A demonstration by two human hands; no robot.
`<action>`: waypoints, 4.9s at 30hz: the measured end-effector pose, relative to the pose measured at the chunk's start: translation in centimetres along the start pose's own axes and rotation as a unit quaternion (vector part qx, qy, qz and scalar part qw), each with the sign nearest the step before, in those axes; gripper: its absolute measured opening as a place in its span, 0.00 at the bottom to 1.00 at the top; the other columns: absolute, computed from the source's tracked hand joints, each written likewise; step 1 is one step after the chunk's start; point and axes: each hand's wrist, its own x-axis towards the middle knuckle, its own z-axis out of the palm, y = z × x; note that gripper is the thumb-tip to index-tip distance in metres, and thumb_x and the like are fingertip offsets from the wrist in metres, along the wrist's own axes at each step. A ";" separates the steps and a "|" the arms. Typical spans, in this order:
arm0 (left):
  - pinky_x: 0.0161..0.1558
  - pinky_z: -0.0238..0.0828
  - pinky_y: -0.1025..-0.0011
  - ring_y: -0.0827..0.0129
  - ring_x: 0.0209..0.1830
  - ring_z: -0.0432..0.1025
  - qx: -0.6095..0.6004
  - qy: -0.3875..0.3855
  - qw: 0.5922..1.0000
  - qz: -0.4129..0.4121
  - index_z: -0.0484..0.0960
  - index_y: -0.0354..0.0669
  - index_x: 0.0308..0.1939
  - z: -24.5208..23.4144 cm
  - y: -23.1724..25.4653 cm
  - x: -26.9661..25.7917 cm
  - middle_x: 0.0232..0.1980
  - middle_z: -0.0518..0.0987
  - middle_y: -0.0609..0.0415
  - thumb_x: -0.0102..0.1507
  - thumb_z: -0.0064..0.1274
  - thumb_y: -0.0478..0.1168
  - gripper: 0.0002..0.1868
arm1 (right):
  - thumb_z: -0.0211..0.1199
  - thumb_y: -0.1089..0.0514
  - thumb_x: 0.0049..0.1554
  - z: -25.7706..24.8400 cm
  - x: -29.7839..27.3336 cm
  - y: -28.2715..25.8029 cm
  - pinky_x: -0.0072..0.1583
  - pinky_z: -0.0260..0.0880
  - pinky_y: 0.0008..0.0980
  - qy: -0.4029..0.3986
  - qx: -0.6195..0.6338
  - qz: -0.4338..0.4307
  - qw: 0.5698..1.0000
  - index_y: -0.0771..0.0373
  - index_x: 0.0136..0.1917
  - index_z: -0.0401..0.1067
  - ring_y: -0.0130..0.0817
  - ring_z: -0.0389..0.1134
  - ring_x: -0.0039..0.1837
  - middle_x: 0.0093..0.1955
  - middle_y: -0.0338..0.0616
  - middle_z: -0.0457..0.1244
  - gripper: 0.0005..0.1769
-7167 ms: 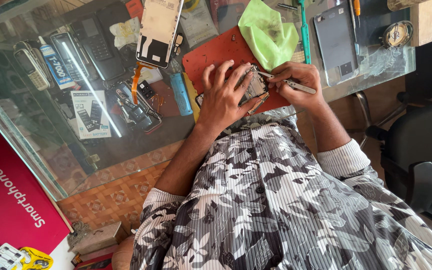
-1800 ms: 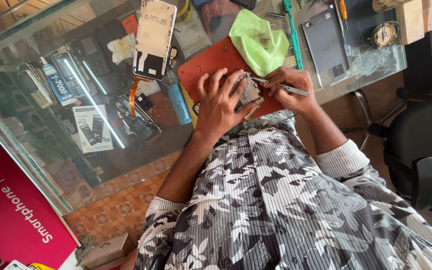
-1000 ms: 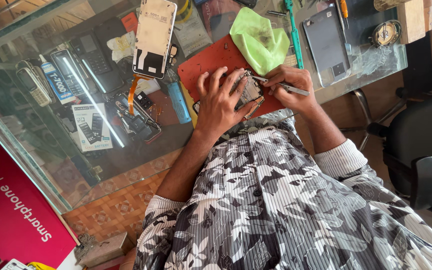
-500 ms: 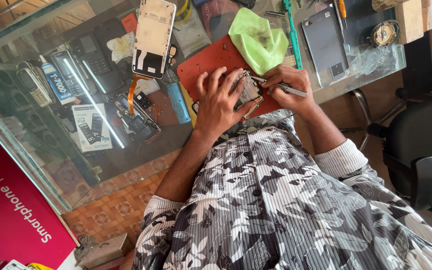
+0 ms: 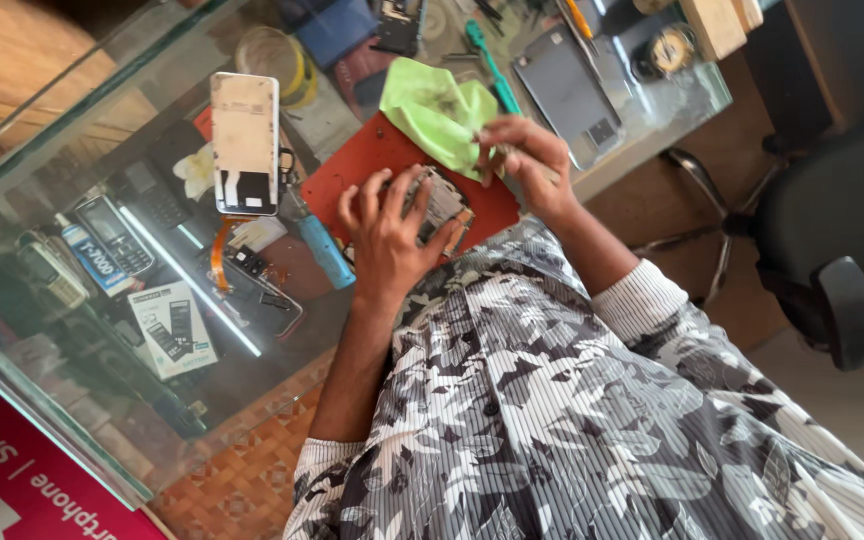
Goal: The person disassembles and repairs a mobile phone on a glass-topped workbench, using a screwdriver to remove components and a cloth to wipe internal surfaces.
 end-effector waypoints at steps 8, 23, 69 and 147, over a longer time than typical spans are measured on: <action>0.69 0.48 0.43 0.55 0.70 0.63 0.022 -0.009 1.000 -0.006 0.85 0.44 0.58 -0.3 0.2 0.1 0.69 0.74 0.56 0.69 0.55 0.63 0.28 | 0.53 0.61 0.69 0.1 -0.4 0.3 0.48 0.73 0.28 0.077 0.052 0.063 0.994 0.70 0.66 0.64 0.29 0.68 0.49 0.61 0.50 0.65 0.15; 0.69 0.47 0.39 0.53 0.72 0.60 -0.003 0.015 0.996 -0.084 0.84 0.40 0.57 0.3 2.4 0.1 0.71 0.67 0.50 0.65 0.61 0.57 0.27 | 0.60 0.72 0.54 -0.5 0.3 0.3 0.46 0.69 0.30 -0.082 -0.221 -0.006 0.972 0.70 0.48 0.77 0.33 0.71 0.42 0.42 0.48 0.69 0.09; 0.68 0.50 0.42 0.51 0.71 0.61 -0.033 0.035 0.996 -0.073 0.83 0.41 0.59 0.1 2.1 0.0 0.75 0.66 0.47 0.66 0.58 0.59 0.28 | 0.64 0.67 0.65 -10.7 5.5 -8.1 0.52 0.75 0.34 0.141 -0.460 -0.014 0.877 0.74 0.54 0.74 0.35 0.72 0.51 0.53 0.52 0.67 0.06; 0.70 0.69 0.69 0.65 0.68 0.71 -0.685 0.096 0.695 -0.195 0.48 0.36 0.80 -4.1 5.3 -0.4 0.67 0.73 0.41 0.73 0.50 0.30 0.36 | 0.66 0.73 0.63 1.0 7.0 -12.9 0.50 0.76 0.24 -0.003 -0.086 0.077 0.993 0.74 0.52 0.70 0.30 0.74 0.47 0.48 0.50 0.68 0.06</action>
